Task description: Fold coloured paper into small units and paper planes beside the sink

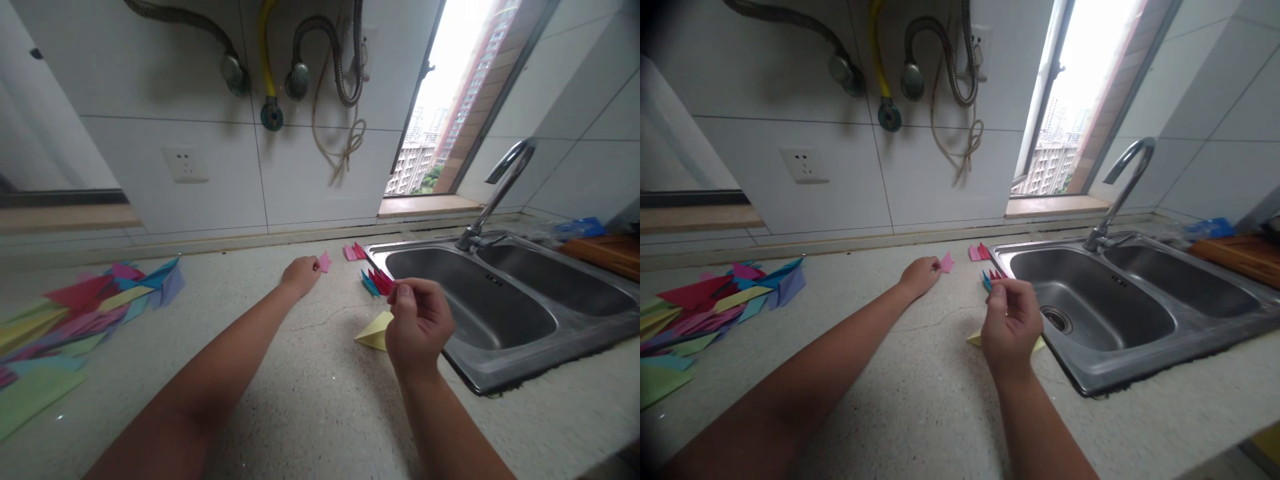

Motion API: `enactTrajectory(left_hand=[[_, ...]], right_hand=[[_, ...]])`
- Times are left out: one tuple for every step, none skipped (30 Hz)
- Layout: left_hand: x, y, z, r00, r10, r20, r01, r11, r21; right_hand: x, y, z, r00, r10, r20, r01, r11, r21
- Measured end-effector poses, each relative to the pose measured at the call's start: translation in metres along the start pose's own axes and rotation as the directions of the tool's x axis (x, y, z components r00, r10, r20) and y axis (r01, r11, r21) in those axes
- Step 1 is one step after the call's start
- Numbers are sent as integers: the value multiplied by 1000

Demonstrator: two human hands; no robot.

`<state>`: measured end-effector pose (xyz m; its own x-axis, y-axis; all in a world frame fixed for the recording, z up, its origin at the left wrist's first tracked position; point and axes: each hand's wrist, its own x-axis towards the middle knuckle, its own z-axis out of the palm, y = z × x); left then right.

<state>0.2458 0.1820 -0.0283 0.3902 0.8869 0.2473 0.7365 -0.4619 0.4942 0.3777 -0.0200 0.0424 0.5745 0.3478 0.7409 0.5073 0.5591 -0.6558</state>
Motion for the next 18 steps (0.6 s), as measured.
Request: enactTrajectory(left_hand=[[-5, 1, -2, 998, 54, 16, -54, 998, 16], [-9, 1, -3, 993, 113, 38, -115, 992, 43], [-12, 2, -4, 984, 170, 59, -175, 981, 80], [-14, 3, -4, 972, 222, 80, -231, 965, 126], [-15, 4, -3, 959, 265, 97, -279, 944, 174], [-15, 5, -2, 949, 296, 109, -313, 924, 219], [-15, 7, -1, 943, 313, 113, -332, 908, 256], [-13, 9, 1, 940, 322, 113, -341, 896, 286], [-12, 11, 4, 939, 325, 111, -343, 887, 310], [-9, 13, 7, 941, 322, 105, -338, 882, 329], [-7, 15, 10, 945, 313, 97, -327, 881, 343], [-5, 17, 14, 949, 303, 88, -315, 882, 352], [-2, 19, 17, 953, 293, 80, -302, 884, 356], [0, 21, 21, 956, 284, 74, -292, 887, 358], [3, 23, 24, 959, 273, 70, -280, 890, 359], [6, 25, 27, 963, 260, 67, -267, 895, 358], [9, 27, 30, 967, 246, 65, -253, 899, 357], [11, 29, 33, 971, 232, 63, -239, 904, 354]], right_hand=[[1, 0, 0, 1000, 17, -15, -17, 1000, 9], [2, 1, 1, 999, 31, -26, -31, 999, 14], [3, 1, 1, 999, 40, -33, -40, 999, 16], [4, 2, 1, 998, 43, -35, -42, 999, 14], [4, 2, 0, 999, 38, -32, -38, 999, 8], [4, 2, 0, 999, 27, -22, -27, 1000, -5], [3, 3, 0, 1000, 9, -5, -10, 1000, -23], [1, 3, 0, 1000, -13, 20, 14, 999, -45], [-1, 2, 0, 998, -39, 57, 43, 997, -68], [-4, 2, 0, 992, -68, 107, 77, 993, -91], [-8, 1, 1, 981, -99, 169, 118, 987, -107], [-12, 0, 2, 962, -131, 240, 162, 980, -114], [-16, -1, 4, 935, -164, 314, 208, 972, -110], [-20, -1, 6, 902, -196, 385, 251, 963, -98], [-24, -2, 8, 868, -220, 446, 285, 955, -82], [-27, -3, 10, 836, -239, 493, 309, 949, -64], [-30, -3, 13, 812, -249, 528, 322, 945, -49], [-32, -4, 14, 794, -254, 552, 328, 944, -39]])
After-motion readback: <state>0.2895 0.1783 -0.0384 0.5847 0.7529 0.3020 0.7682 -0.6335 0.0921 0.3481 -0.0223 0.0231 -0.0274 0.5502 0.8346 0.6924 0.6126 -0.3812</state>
